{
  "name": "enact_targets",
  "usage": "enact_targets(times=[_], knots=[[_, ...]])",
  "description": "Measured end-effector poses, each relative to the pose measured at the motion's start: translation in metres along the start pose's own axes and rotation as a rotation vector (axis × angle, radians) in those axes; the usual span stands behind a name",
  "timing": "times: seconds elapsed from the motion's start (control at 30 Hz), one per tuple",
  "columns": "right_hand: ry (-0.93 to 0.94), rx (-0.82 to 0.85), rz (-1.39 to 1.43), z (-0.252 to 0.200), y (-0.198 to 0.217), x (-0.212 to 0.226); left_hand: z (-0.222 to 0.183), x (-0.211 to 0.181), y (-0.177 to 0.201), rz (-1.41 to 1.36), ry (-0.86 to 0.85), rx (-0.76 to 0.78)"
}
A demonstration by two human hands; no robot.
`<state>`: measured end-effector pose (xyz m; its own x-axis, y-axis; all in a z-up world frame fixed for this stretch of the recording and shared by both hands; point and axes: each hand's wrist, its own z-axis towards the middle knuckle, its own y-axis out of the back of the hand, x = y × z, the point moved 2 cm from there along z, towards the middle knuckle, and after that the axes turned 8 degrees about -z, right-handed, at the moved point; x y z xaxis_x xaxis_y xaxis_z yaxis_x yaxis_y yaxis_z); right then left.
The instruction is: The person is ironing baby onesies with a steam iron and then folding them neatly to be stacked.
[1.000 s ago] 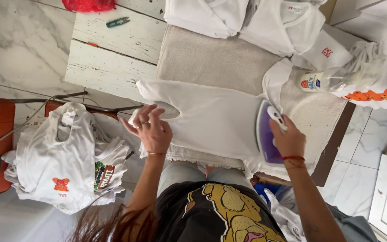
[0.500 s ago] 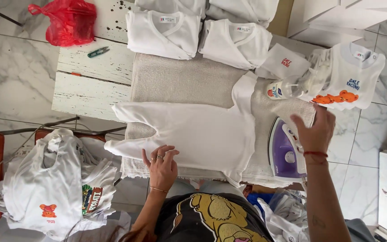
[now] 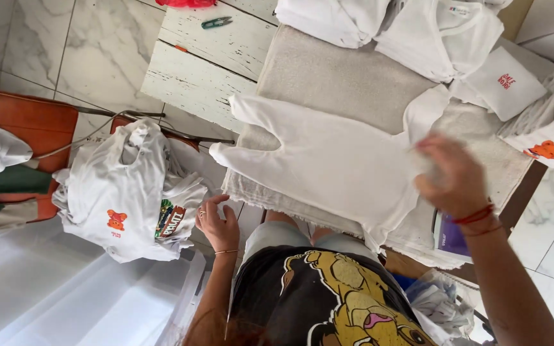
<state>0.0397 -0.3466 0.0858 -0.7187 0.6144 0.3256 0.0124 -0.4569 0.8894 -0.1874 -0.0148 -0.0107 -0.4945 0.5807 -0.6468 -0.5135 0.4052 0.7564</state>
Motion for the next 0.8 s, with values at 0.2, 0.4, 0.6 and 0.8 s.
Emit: enact_targets(times=[0.2,0.4,0.6,0.8], knots=[[-0.354,0.691,0.060,-0.052,-0.099,0.067,-0.008,0.027,0.013,-0.024,0.053,-0.065],[-0.503,0.907,0.031,-0.049,-0.104,0.086,-0.011,0.022,0.014,-0.084,0.067,-0.042],[-0.680,0.912,0.066,-0.072,-0.093,0.033,-0.004,0.017,0.013,-0.106,0.034,-0.009],[-1.252,0.418,-0.056,-0.088,-0.041,-0.033,0.000,0.012,0.003,-0.097,0.025,0.012]])
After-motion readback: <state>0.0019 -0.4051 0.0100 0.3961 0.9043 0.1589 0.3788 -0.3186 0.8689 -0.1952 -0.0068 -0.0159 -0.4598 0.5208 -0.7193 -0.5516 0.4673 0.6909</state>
